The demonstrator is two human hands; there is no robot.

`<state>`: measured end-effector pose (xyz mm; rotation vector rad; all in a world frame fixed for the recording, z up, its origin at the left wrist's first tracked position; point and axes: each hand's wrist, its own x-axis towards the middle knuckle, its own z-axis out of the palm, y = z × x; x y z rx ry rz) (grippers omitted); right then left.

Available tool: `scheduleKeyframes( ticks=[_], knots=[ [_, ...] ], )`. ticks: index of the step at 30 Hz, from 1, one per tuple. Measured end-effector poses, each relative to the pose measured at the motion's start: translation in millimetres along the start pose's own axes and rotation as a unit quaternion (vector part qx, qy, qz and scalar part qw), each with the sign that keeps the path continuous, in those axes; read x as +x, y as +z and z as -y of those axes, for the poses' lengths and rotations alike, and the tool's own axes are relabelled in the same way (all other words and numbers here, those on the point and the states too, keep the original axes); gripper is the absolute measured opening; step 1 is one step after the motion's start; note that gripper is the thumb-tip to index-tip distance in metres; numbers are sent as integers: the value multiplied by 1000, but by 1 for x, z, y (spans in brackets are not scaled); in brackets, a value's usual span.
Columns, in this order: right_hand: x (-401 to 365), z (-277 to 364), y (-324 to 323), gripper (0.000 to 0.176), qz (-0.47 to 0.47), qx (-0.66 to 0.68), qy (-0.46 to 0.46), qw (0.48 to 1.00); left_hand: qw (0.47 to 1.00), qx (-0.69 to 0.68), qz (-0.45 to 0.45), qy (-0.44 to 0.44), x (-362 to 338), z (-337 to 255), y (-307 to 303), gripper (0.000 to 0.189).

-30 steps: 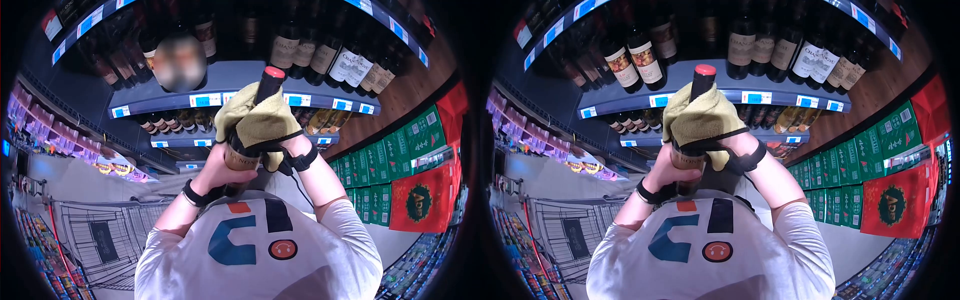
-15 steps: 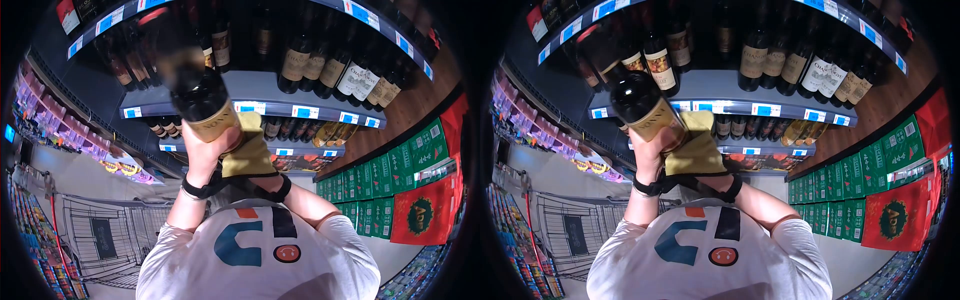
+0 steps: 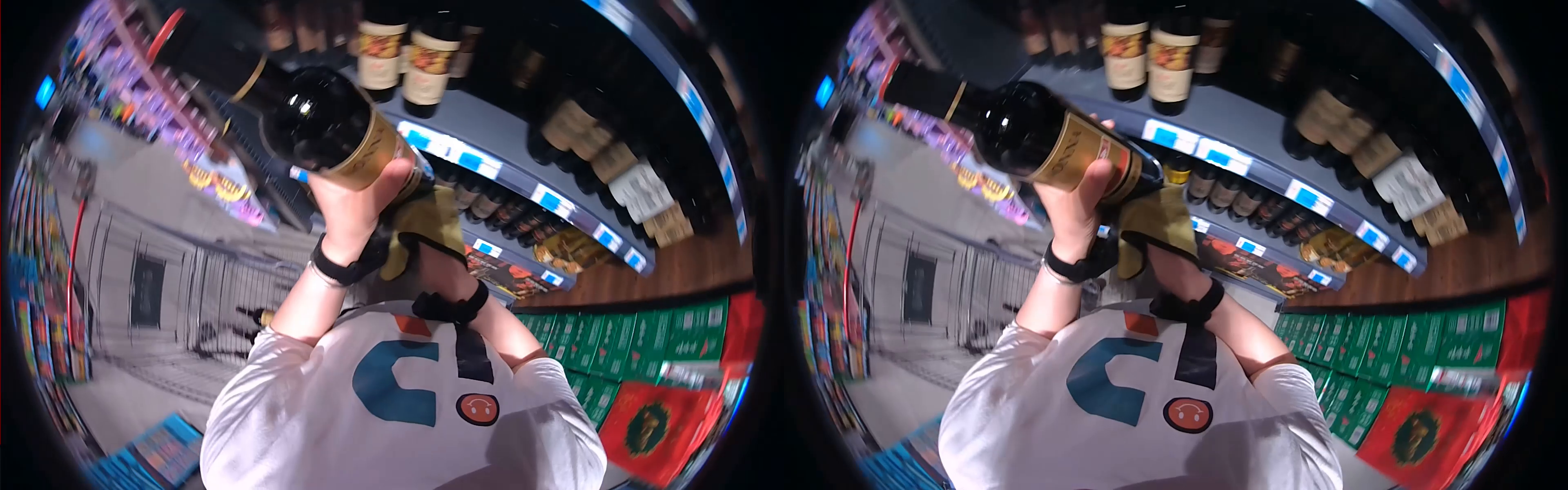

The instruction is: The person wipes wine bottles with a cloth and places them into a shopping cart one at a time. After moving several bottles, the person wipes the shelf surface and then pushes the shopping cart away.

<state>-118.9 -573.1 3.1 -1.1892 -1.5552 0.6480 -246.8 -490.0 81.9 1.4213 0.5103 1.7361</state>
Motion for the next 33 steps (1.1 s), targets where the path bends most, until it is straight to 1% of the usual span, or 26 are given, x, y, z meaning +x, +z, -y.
scheduleKeyframes(
  ticks=[1,2,4,5,6,7,8,9,10,11,12,13,14,16,17,18,20,22,24,25,26,28,30,31,32,33],
  knots=[
    [2,4,6,20,-18,113,46,992,1000,15,-11,-14,0,-2,-8,56],
    [4,6,14,18,-29,222,100,969,999,34,-28,-30,0,-7,-17,51],
    [6,-13,23,22,17,189,103,976,995,65,-59,-40,-1,-17,-38,38],
    [9,-10,25,22,75,101,46,991,995,10,-84,-48,-5,-22,-47,35],
    [14,5,30,21,110,123,74,983,992,-45,-108,-51,-8,-25,-56,32],
    [21,20,36,21,144,143,104,974,988,-54,-136,-46,-13,-27,-68,32],
    [25,32,45,22,149,248,235,928,985,-67,-157,-38,-18,-28,-82,31],
    [20,16,51,23,150,145,140,968,977,-82,-194,-32,-24,-24,-96,33],
    [15,7,53,25,141,120,92,978,972,-104,-208,-31,-32,-26,-112,35],
    [11,-2,56,28,129,93,44,986,962,-92,-257,-27,-37,-30,-127,32],
    [6,-10,55,31,138,198,138,961,949,-84,-302,-23,-43,-34,-142,30],
    [8,-14,55,32,145,175,125,966,946,-48,-320,-17,-54,-29,-167,26],
    [12,-16,54,33,149,150,111,971,935,-13,-351,-42,-67,-28,-189,30],
    [18,-21,55,31,154,101,53,982,896,51,-437,-68,-100,-11,-239,47],
    [21,-23,56,30,154,76,23,985,882,54,-458,-96,-113,-9,-257,49],
    [22,-27,55,30,156,51,16,986,858,59,-496,-118,-130,2,-278,48],
    [22,-33,51,30,160,15,34,986,818,71,-543,-175,-163,28,-316,46],
    [19,-42,45,29,164,-6,81,983,766,79,-598,-221,-202,69,-347,47],
    [17,-51,39,29,160,-21,127,979,734,69,-613,-285,-234,100,-364,50],
    [16,-55,35,29,152,-26,149,977,703,71,-633,-315,-242,111,-364,60],
    [13,-60,32,29,145,-33,168,974,662,104,-654,-350,-268,144,-376,76],
    [7,-70,23,29,122,-35,213,969,604,147,-665,-415,-282,171,-375,87],
    [0,-77,17,28,97,-25,255,962,579,153,-653,-464,-286,187,-368,91],
    [-1,-71,20,29,79,38,295,951,571,188,-645,-471,-296,204,-372,85],
    [-1,-65,24,29,61,102,333,935,554,217,-633,-495,-308,219,-374,84],
    [3,-54,30,32,105,-33,279,954,537,247,-620,-516,-306,222,-371,83]
  ],
)
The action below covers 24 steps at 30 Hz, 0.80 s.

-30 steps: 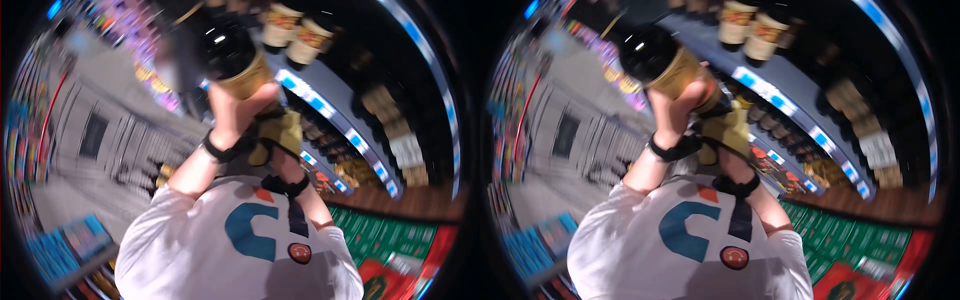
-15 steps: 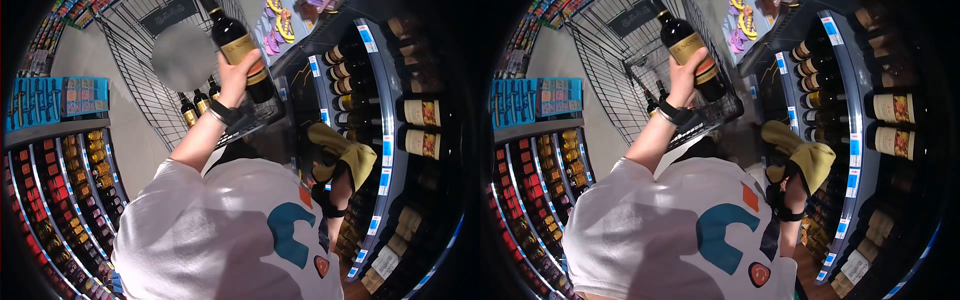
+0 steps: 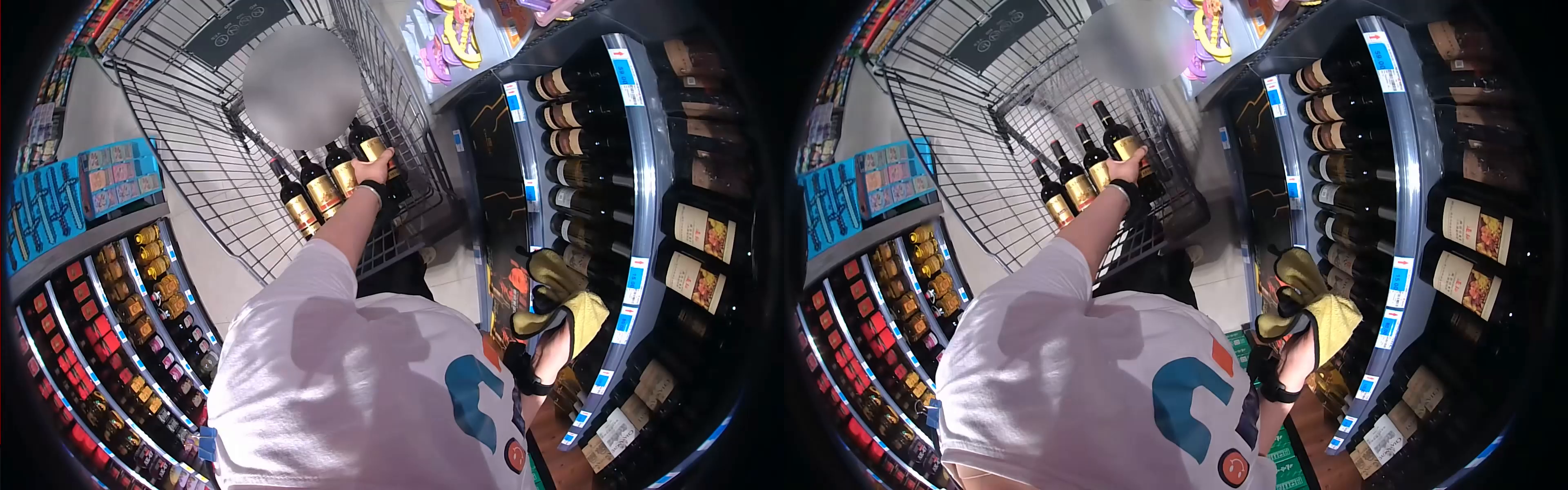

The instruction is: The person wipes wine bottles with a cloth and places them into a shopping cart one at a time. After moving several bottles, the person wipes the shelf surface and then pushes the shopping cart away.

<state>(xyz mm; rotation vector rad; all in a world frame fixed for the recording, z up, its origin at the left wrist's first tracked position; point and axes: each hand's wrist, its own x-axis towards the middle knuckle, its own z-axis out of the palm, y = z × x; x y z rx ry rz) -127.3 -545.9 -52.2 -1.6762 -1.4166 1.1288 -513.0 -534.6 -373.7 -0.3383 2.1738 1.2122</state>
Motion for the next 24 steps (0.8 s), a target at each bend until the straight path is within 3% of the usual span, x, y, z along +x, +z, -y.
scheduleKeyframes(
  ticks=[2,3,5,7,10,14,17,19,23,24],
  knots=[
    [-2,-2,2,32,-1,98,41,994,995,95,-29,-33,-14,-16,1,82],
    [-4,-5,1,32,-2,148,59,987,997,39,0,-60,-19,-21,1,83],
    [-4,-1,-6,30,51,-165,-29,985,990,-70,56,-113,-23,-25,-1,86],
    [-7,26,6,30,66,-129,-29,989,996,55,-4,-68,43,44,29,82],
    [-9,34,9,29,67,-188,-95,975,989,130,-7,-66,-2,-8,6,83],
    [-13,38,11,31,60,-284,-177,940,985,155,-24,-73,5,3,14,85],
    [-15,35,10,26,48,-245,-150,957,977,193,-39,-75,23,23,29,86],
    [-18,33,9,23,41,-202,-121,971,972,214,-21,-92,6,2,19,86],
    [-24,31,10,16,28,-153,-98,983,956,273,51,-94,18,-2,11,92],
    [-25,32,11,15,23,-144,-94,985,935,335,74,-91,29,5,12,102]
  ],
)
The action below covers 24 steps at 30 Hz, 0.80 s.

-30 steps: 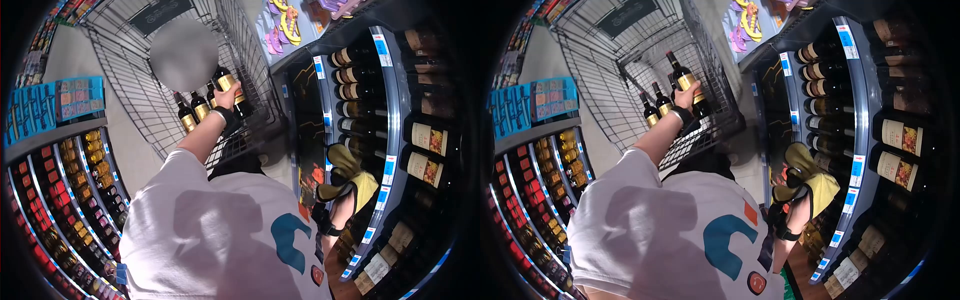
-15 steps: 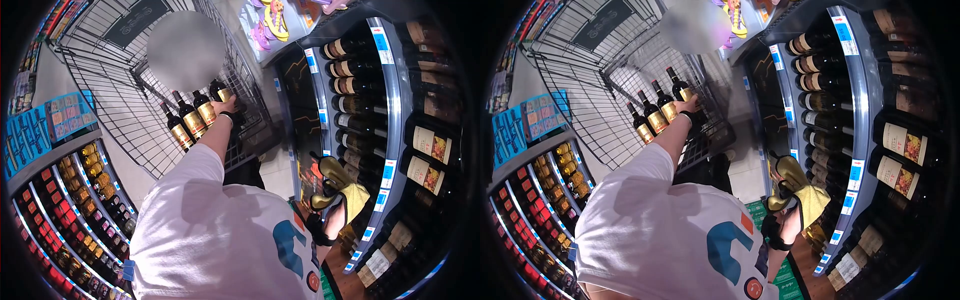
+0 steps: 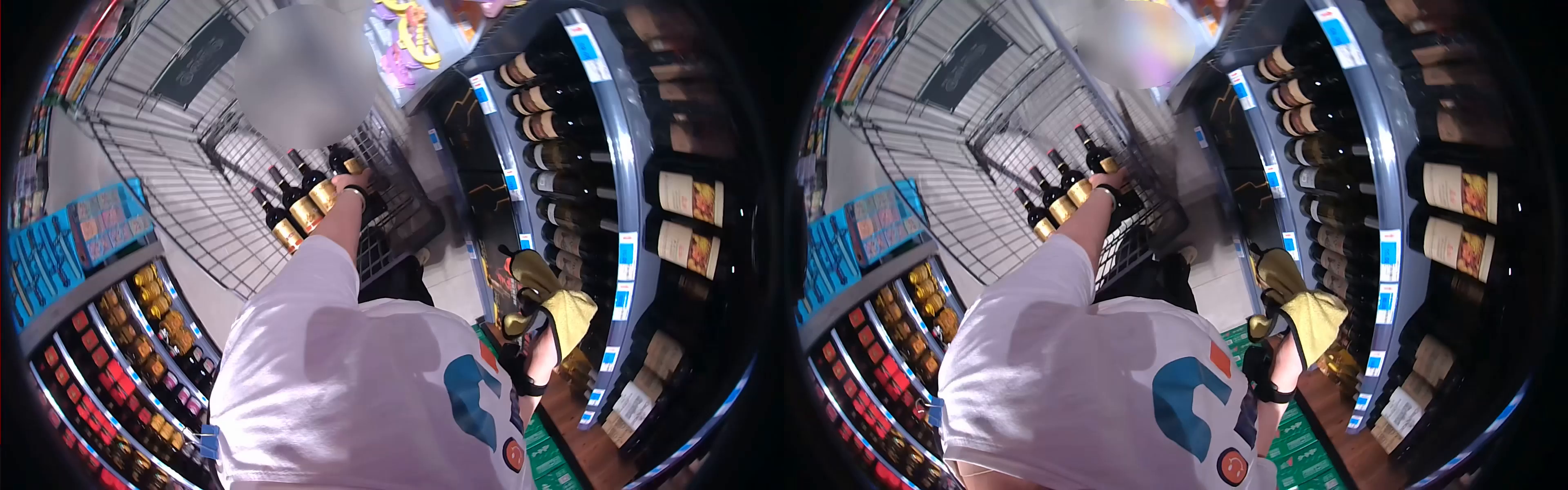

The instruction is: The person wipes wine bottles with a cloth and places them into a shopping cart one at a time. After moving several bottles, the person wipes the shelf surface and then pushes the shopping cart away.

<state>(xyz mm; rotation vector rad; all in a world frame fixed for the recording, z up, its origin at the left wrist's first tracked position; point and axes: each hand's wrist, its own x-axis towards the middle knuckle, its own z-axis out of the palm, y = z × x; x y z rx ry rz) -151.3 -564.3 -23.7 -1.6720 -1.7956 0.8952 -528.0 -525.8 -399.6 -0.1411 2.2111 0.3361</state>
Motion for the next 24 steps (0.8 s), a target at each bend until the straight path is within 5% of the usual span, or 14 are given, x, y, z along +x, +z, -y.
scheduleKeyframes(
  ticks=[3,5,6,7,8,9,10,11,14,17,18,21,23,24],
  knots=[
    [2,6,1,11,-42,41,5,998,951,250,63,171,32,4,2,85],
    [10,14,4,9,-80,95,1,992,824,410,-11,391,26,4,-8,66],
    [15,19,7,8,-102,157,11,982,765,461,37,449,97,13,14,72],
    [18,24,6,8,-126,237,22,963,802,443,-103,387,111,24,26,73],
    [19,27,4,8,-149,301,23,942,869,225,-121,425,26,1,-33,71],
    [22,30,-1,9,-161,296,-16,941,730,30,-326,600,-24,-14,-51,64],
    [23,19,-10,8,-150,192,-136,960,853,-179,-99,480,-96,-39,-85,58],
    [24,5,-18,11,-127,78,-244,958,810,-208,-147,528,-117,-55,-106,53],
    [11,-6,-20,20,-124,306,-33,943,644,-367,-117,662,-254,-93,-161,44],
    [8,-10,-37,19,-149,410,-16,900,497,-348,-70,792,-369,-96,-160,40],
    [12,-4,-49,18,-198,194,-79,957,438,-316,-14,842,-400,-93,-148,40],
    [-4,17,-95,15,-172,-71,-20,982,273,-185,262,907,-524,-90,-97,50],
    [-12,15,-113,18,-132,-109,103,980,345,-134,449,813,-584,-89,-34,63],
    [-22,-8,-113,18,-181,-126,59,974,376,-145,524,750,-614,-95,2,69]
  ],
)
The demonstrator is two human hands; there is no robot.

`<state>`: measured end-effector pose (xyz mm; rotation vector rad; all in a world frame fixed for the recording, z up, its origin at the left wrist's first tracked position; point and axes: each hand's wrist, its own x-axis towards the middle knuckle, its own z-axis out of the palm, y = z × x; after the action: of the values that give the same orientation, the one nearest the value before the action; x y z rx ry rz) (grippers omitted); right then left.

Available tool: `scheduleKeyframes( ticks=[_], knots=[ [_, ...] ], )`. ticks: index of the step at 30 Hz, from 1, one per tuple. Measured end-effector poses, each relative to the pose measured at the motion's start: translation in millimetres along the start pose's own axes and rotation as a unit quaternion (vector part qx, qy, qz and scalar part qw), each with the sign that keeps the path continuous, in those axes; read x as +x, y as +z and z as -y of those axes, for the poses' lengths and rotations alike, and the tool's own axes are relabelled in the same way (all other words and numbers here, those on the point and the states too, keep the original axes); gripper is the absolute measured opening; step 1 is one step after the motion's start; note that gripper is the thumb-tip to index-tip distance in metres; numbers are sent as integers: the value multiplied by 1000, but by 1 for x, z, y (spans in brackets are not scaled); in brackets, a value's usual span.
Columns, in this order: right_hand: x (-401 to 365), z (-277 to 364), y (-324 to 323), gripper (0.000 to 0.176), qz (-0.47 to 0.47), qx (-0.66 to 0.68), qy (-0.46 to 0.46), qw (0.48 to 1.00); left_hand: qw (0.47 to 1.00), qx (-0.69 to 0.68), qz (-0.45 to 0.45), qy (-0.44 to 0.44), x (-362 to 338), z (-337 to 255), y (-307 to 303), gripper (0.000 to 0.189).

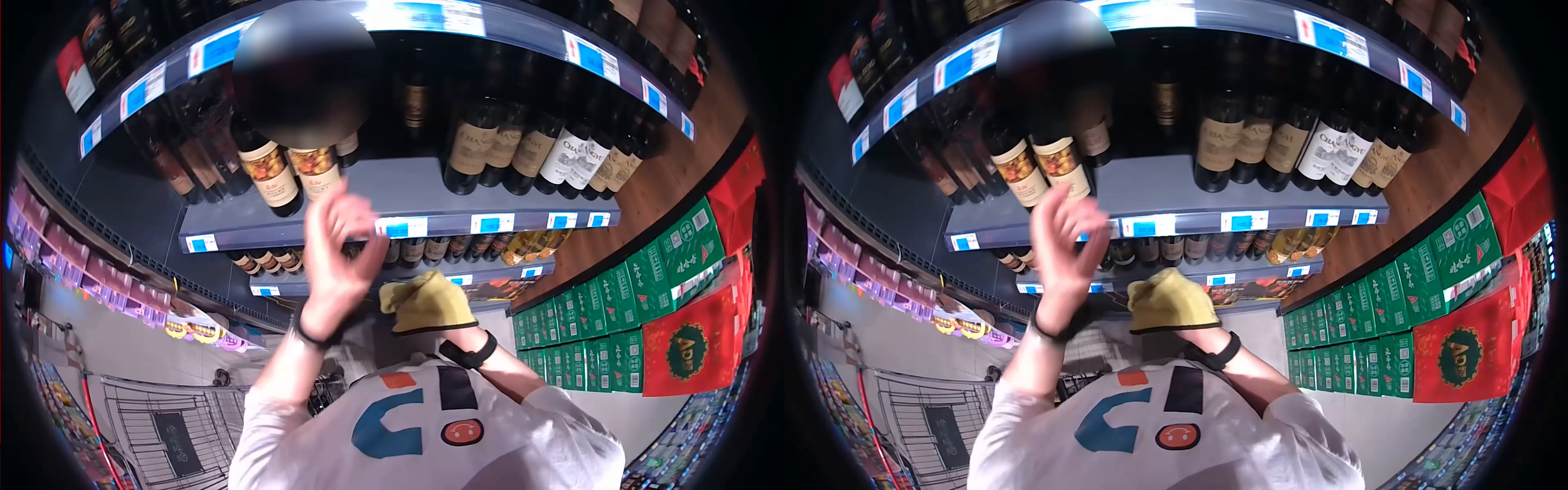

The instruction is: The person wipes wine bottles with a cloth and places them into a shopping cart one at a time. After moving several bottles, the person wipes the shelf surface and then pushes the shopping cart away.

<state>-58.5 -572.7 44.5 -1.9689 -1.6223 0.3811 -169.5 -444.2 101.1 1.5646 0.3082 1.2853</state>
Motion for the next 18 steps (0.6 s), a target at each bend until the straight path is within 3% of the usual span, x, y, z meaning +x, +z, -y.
scheduleKeyframes(
  ticks=[1,2,3,5,7,8,9,11,16,18],
  knots=[
    [-10,-25,2,18,-55,-9,-41,998,999,-35,10,-37,31,18,22,64],
    [-19,-30,-14,18,-62,-15,-21,998,998,-31,-3,-49,62,43,38,69],
    [-33,-84,18,19,-158,38,-60,985,998,-27,-18,-59,91,72,51,74],
    [-51,-66,-36,20,-144,-14,0,990,995,61,-43,-73,150,139,70,78],
    [-83,-118,-13,22,-255,114,91,956,980,195,-44,-20,195,192,86,77],
    [-98,-138,-12,21,-274,122,78,951,941,334,51,6,218,204,86,73],
    [-110,-151,-12,21,-292,129,65,945,953,294,37,67,228,221,89,74],
    [-125,-155,-17,11,-350,157,123,915,959,209,9,188,245,259,96,74],
    [-136,-175,-22,13,-356,214,186,890,967,205,39,147,245,251,108,80],
    [-135,-182,-25,13,-334,134,151,921,970,200,55,127,246,259,108,78]
  ],
)
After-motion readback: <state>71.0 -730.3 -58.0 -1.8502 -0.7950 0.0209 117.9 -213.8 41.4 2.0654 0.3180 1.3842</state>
